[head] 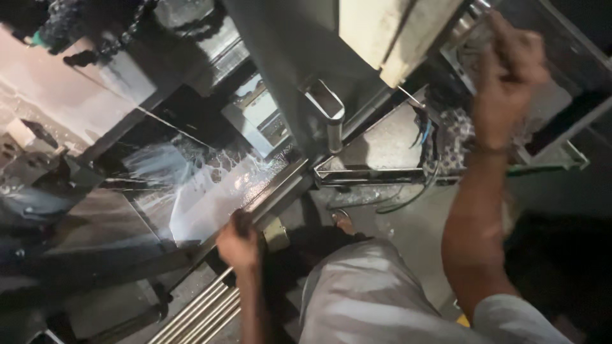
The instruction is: The person picks up small metal rod workpieces from a tray and loads them into a bench machine, pulls down two machine handles with both hands to press the parts, then removes the formed pieces and places them into a green crate. They also use pliers on a small part and wipe parts with a cloth.
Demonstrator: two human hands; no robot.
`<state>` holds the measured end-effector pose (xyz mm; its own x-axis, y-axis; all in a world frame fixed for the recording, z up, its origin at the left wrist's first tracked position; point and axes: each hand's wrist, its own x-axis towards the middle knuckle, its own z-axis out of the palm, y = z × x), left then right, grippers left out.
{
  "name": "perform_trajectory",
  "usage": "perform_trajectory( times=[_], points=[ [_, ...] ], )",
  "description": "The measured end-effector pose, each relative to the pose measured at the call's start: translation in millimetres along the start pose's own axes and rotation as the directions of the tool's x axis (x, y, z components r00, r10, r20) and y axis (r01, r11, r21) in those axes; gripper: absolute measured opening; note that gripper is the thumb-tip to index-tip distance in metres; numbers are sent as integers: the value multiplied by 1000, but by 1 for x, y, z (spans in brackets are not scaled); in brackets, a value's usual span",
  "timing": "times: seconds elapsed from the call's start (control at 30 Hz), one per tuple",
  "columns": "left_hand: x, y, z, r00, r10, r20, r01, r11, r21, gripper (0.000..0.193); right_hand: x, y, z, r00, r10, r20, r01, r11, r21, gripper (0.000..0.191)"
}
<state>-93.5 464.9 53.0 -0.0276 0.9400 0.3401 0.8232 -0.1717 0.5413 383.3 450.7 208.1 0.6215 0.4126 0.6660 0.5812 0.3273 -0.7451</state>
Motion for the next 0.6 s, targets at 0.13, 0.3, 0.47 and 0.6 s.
perform_trajectory(
  times=[0.13, 0.3, 0.47, 0.6],
  points=[
    [-20, 11, -71, 949, -106, -296, 41, 975, -218, 11, -36, 38, -5, 984, 163, 73, -174, 969, 174, 8],
    [-40, -15, -138, 730, -131, -670, 121, 991, -62, 13, -137, 83, 59, 953, 168, 251, -152, 985, -83, 32],
    [-30, -84, -192, 285, -209, -935, 61, 978, -200, 26, -185, 63, 123, 781, 365, 506, -416, 909, -14, 83],
    [3, -129, -205, 189, -516, -836, -248, 799, -549, 30, -165, 67, 166, 786, 71, 615, -272, 932, 240, 60]
  ],
)
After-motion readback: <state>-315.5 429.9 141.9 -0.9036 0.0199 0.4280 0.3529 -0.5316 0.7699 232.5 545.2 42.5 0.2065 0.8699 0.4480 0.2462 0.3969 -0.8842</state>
